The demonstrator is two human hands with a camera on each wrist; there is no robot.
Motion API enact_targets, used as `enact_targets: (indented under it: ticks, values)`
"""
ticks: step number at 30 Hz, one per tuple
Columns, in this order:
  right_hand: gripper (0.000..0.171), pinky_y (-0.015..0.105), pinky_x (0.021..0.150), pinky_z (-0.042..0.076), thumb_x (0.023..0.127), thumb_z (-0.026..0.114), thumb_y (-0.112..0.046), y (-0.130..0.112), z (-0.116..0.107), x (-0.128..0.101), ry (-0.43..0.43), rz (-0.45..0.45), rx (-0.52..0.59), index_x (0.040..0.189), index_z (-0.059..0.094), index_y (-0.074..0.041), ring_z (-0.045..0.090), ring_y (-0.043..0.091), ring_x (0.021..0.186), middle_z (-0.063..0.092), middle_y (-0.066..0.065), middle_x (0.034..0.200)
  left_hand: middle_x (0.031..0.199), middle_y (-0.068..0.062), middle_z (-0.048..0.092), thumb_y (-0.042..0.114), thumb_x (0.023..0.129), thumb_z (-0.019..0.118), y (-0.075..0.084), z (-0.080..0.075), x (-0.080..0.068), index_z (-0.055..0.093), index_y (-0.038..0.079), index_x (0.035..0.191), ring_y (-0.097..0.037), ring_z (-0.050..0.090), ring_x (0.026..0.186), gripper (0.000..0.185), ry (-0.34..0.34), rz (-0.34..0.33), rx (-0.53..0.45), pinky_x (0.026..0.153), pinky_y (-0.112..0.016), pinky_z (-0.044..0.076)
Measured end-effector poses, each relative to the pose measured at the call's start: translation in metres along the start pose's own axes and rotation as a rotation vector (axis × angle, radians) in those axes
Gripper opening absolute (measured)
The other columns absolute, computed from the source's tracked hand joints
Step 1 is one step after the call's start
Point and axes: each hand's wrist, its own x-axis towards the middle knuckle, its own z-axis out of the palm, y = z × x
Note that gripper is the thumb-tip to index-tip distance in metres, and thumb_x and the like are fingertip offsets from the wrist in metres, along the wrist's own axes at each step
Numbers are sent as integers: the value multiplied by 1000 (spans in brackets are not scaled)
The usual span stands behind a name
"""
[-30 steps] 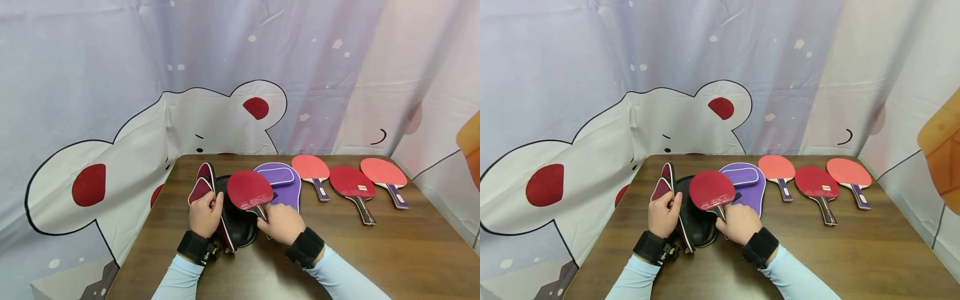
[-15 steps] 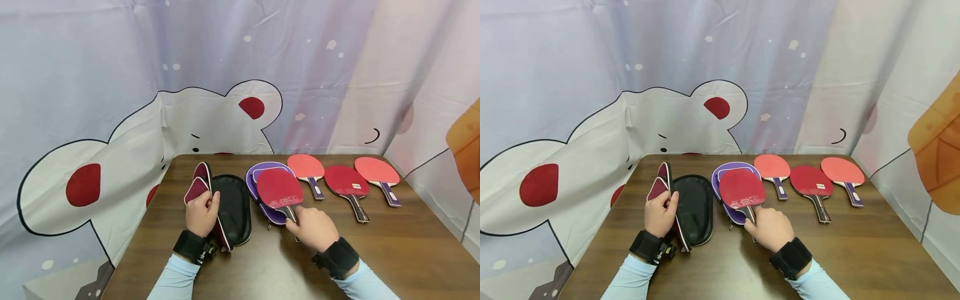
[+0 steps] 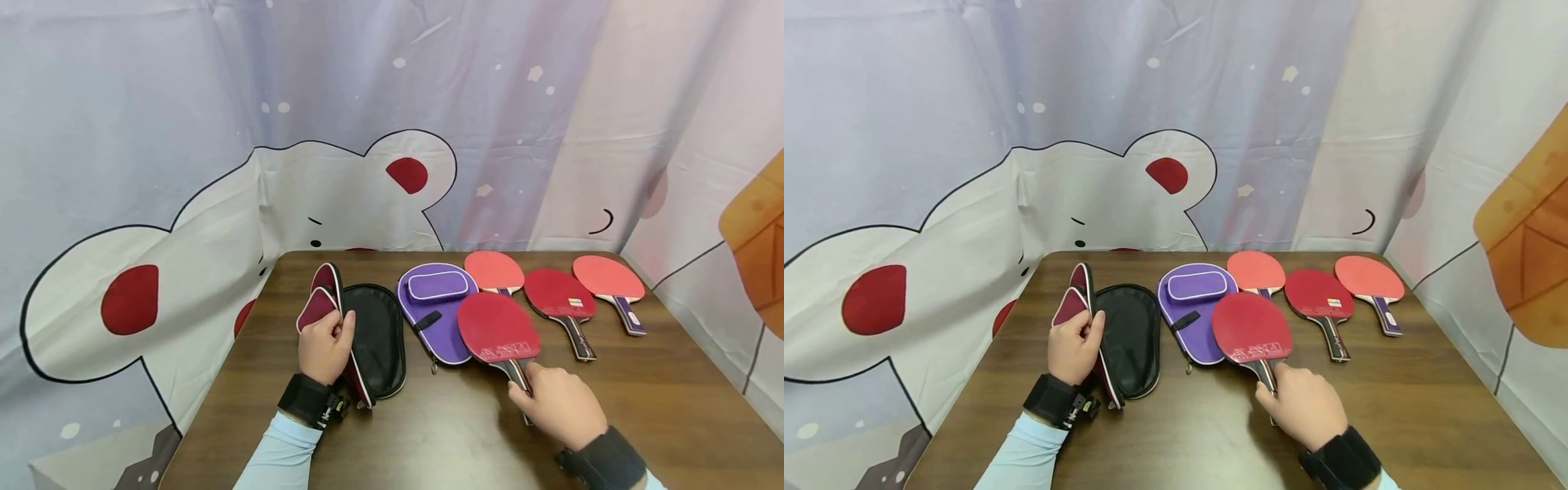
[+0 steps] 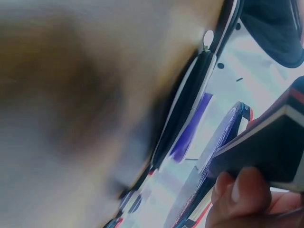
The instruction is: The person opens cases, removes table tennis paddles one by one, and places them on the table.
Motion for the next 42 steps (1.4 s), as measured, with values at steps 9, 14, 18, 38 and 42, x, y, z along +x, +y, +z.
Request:
enact_targets:
  ticks: [9,14,18,38,42]
  values:
    - [28,39,55,36,97,72,-34,30,-4,-35,-86,122,2,82,56,-16,46,19,58,47,-1,64,56,10,36,21,103,74,1,0,3,44,20,63,-8,37,47,50,36,15,-12,48,-30,29]
    - [28,38,54,34,97,72,-33,42,0,-42,-113,146,6,81,55,-16,45,19,58,45,-1,64,56,10,36,20,103,75,1,1,1,45,20,64,-8,36,47,49,43,8,-12,48,-29,29]
    - [30,41,56,38,98,72,-35,48,4,-38,-133,132,-16,81,57,-16,48,20,60,48,-1,66,56,11,36,20,103,75,1,1,1,45,20,64,-7,36,47,49,48,5,-11,47,-29,29]
    - [47,46,55,48,92,83,-51,35,-11,-22,-187,36,-208,72,59,-17,53,17,57,53,-3,63,57,12,40,22,103,76,4,2,-1,51,22,66,-4,40,49,45,11,-18,-27,48,-26,34]
    - [45,37,51,40,93,86,-46,-1,-28,-1,47,-154,-142,74,53,-22,44,10,54,43,-10,61,57,12,40,22,103,76,3,0,-1,50,21,66,-5,40,48,46,11,-18,-18,48,-27,33]
